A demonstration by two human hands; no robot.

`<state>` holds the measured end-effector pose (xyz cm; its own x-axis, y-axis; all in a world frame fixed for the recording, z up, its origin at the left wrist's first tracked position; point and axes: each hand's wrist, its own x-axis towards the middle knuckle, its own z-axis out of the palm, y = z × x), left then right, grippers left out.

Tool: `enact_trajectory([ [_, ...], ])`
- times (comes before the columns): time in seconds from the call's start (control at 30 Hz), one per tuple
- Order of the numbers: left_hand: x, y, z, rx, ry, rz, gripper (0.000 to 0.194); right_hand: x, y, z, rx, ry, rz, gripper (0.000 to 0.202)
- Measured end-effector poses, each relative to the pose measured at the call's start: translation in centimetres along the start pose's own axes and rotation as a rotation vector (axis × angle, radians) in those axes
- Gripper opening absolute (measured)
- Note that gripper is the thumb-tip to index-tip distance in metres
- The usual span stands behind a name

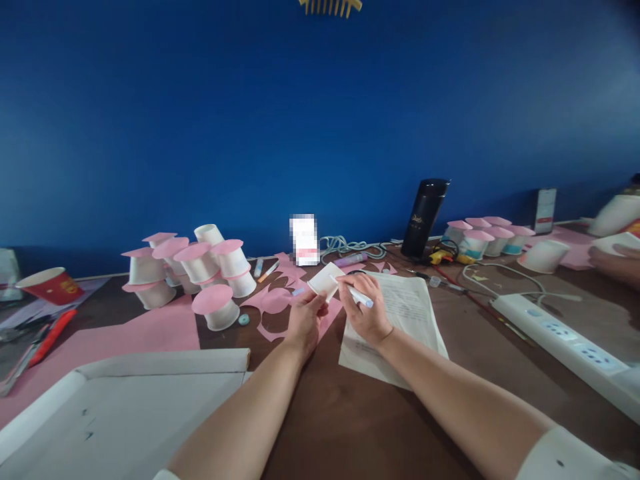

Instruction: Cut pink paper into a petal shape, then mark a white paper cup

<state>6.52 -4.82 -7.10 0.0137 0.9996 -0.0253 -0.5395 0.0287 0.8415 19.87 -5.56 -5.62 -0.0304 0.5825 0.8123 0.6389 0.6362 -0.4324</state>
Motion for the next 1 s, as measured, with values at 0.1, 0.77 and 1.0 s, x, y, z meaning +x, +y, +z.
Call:
enact_trajectory([
  [0.1, 0.04, -0.05, -0.06, 0.004, 0.0, -0.001, 0.021, 0.05, 0.03, -0.03, -0.016, 0.01, -0.002, 0.013],
  [0.77, 0.04, -0.05, -0.03, 0.04, -0.027, 0.015, 0.023, 0.11, -0.26, -0.06, -0.003, -0.004, -0.028, 0.013],
  [1.0, 0.0, -0.08, -0.12, 0.073, -0.015, 0.029, 0.022, 0.06, -0.3, -0.2, 0.018, -0.005, -0.011, 0.014],
])
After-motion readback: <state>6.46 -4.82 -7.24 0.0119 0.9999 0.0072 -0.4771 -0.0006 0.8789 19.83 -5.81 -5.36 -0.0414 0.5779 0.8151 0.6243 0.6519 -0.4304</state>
